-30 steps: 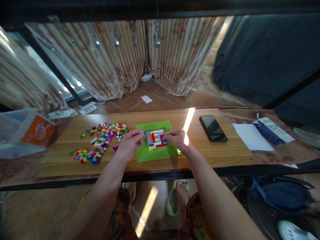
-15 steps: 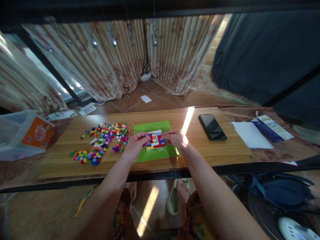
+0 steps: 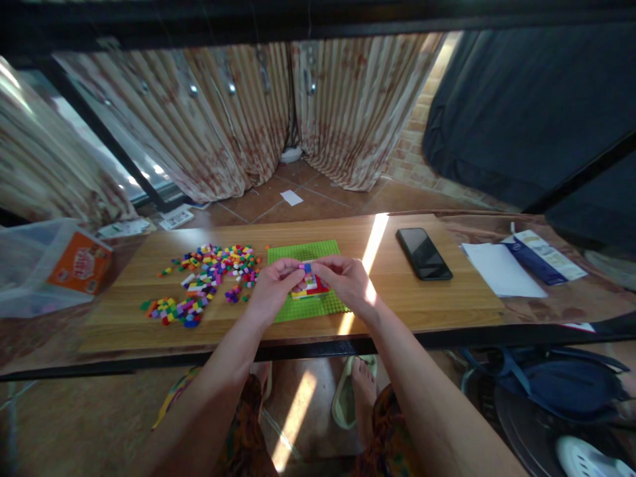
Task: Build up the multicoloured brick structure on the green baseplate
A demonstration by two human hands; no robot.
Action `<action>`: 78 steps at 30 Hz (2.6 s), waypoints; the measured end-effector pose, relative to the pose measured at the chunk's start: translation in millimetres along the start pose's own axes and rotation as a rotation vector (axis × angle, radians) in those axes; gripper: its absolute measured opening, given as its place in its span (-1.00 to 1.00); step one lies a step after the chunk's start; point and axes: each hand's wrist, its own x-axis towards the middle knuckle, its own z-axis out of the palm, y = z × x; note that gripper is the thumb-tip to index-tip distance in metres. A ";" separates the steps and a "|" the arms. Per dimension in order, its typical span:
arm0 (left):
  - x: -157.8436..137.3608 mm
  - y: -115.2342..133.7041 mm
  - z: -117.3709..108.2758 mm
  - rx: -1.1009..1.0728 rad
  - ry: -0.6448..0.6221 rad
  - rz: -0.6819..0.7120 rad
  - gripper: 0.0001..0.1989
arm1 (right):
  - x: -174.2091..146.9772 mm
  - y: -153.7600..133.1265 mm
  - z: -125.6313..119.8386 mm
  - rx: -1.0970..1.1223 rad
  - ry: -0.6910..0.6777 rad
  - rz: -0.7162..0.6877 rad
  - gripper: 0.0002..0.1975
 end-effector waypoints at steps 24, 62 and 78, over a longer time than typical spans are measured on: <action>7.3 2.8 -21.3 0.019 0.084 -0.036 -0.84 | -10.9 -0.4 -40.1 -0.697 0.007 -0.206 -0.80; 3.5 -0.7 -18.9 0.122 0.035 -0.072 -0.91 | 4.9 29.8 -16.9 -0.285 0.058 0.187 -0.56; 0.7 -2.0 -22.2 0.133 -0.024 -0.038 -0.84 | 6.4 28.3 -21.2 -0.225 0.155 0.007 -0.61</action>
